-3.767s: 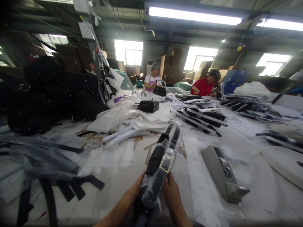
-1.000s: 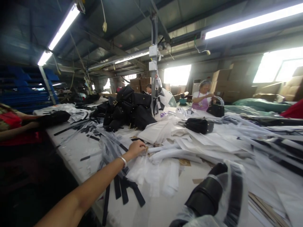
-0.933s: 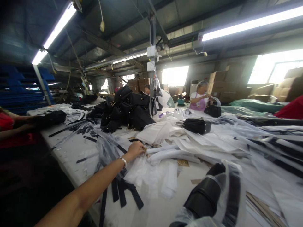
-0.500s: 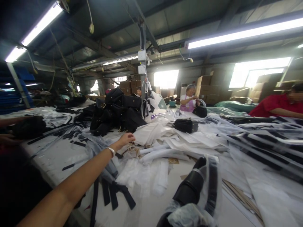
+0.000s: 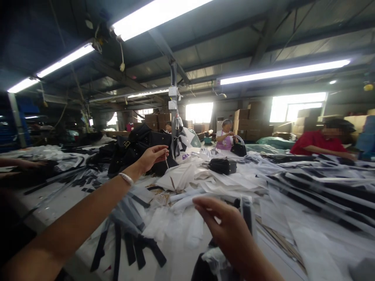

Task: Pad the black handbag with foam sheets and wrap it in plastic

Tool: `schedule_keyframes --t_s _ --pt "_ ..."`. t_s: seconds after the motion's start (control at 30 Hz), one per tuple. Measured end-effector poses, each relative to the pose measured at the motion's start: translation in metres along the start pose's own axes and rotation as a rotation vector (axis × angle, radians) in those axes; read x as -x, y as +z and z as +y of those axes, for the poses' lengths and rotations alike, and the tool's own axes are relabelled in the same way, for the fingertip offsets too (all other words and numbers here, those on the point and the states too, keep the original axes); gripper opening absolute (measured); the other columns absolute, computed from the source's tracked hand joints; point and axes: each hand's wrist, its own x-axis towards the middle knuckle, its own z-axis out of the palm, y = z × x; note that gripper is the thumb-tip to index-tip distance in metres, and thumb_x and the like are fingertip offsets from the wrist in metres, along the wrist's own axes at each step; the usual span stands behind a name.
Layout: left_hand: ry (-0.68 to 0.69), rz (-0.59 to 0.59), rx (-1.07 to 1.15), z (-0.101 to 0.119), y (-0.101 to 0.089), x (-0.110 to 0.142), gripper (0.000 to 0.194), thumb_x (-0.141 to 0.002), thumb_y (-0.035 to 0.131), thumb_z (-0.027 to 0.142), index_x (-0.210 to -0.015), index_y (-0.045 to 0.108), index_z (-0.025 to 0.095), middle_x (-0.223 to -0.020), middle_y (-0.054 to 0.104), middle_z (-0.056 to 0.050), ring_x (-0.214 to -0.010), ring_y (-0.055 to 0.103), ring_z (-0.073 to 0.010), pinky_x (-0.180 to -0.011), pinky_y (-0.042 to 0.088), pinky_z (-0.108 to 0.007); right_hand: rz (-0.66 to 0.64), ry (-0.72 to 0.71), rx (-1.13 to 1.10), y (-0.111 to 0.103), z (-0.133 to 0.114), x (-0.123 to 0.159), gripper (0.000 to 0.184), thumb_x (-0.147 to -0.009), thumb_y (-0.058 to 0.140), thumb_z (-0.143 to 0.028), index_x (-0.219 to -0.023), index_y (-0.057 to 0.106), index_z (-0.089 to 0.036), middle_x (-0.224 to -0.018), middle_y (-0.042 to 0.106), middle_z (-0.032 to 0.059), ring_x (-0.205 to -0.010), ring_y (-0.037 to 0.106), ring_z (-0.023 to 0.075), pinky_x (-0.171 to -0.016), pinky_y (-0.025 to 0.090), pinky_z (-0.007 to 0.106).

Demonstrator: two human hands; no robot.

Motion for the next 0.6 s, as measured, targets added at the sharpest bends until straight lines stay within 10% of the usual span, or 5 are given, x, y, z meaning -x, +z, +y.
schedule_keyframes --t_s 0.23,0.6 --pt "0.076 -0.167 0.145 0.062 0.066 0.038 0.033 -0.08 0.079 0.031 -0.107 0.069 0.015 -0.093 0.071 -0.005 -0.086 0.067 -0.0149 -0.085 0.055 -0.033 -0.029 -0.077 -0.33 0.039 -0.014 -0.063 0.049 -0.08 0.072 -0.048 -0.124 0.067 -0.025 -0.128 0.067 0.0082 -0.119 0.061 0.0288 -0.102 0.049 0.045" --pt "0.047 -0.185 0.325 0.075 0.092 0.061 0.035 -0.073 0.084 0.032 -0.102 0.071 0.017 -0.091 0.071 -0.004 -0.087 0.067 -0.0144 -0.085 0.055 -0.031 -0.159 0.221 -0.666 0.012 -0.022 -0.017 0.039 -0.08 0.075 -0.051 -0.099 0.075 -0.018 -0.086 0.074 0.0052 -0.078 0.067 0.017 -0.074 0.051 0.028"
